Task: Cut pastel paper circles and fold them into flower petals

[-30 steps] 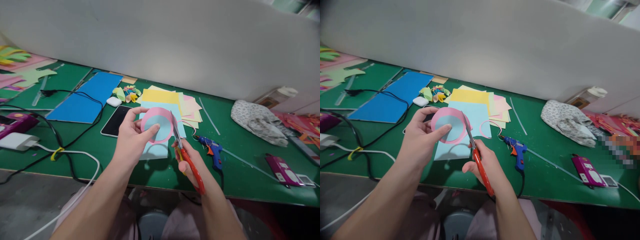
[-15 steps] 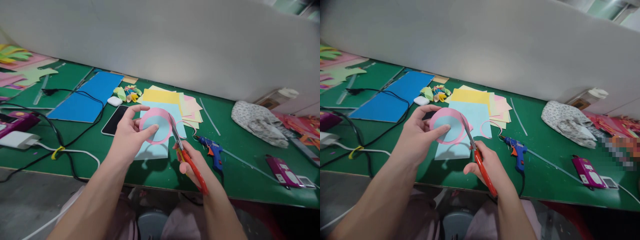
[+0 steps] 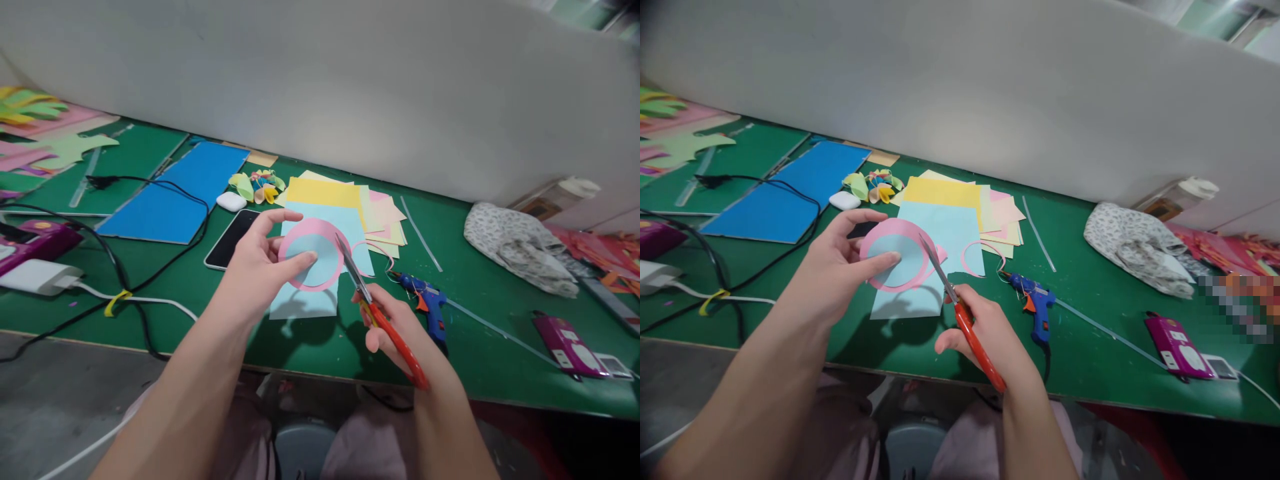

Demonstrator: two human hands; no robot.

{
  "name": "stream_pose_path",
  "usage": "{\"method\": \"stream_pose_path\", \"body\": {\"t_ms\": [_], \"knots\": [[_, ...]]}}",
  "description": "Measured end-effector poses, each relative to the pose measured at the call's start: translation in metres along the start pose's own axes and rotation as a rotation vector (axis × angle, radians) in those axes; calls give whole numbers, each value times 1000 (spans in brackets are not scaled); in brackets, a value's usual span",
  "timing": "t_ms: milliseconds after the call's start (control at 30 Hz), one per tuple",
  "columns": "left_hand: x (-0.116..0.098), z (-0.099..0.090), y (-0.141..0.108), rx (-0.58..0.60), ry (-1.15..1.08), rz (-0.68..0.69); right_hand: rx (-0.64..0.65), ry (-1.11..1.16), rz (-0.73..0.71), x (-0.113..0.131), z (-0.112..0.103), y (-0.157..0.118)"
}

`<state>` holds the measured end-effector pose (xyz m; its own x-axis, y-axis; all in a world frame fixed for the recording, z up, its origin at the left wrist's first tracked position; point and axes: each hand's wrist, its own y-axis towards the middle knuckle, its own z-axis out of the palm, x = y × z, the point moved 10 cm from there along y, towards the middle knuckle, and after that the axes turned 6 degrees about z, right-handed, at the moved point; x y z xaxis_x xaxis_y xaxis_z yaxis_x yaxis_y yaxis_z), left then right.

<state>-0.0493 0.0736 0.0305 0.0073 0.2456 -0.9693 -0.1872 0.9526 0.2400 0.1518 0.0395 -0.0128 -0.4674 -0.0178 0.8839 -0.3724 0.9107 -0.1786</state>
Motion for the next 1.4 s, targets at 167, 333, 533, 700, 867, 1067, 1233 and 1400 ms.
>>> {"method": "stream_pose_path", "body": {"t_ms": [167, 333, 533, 700, 867, 1067, 1233, 1400], "knots": [[-1, 1, 1, 14, -12, 1, 17, -11, 19, -6, -1, 0], [0, 3, 0, 49, -6, -16, 35, -5, 25, -7, -3, -3], [1, 5, -4, 92, 52, -90, 60, -9, 3, -6, -3, -4], [3, 6, -4, 103, 52, -84, 77, -25, 33, -14, -5, -4], [3, 7, -4, 120, 20, -80, 105, -25, 51, -15, -7, -7], [8, 11, -4, 173, 11, -101, 127, -55, 88, -15, -9, -9], [11, 10, -3, 196, 42, -121, 142, -61, 100, -13, -10, -11], [10, 12, -5, 233, 54, -147, 173, -51, 149, -21, -7, -12]]}}
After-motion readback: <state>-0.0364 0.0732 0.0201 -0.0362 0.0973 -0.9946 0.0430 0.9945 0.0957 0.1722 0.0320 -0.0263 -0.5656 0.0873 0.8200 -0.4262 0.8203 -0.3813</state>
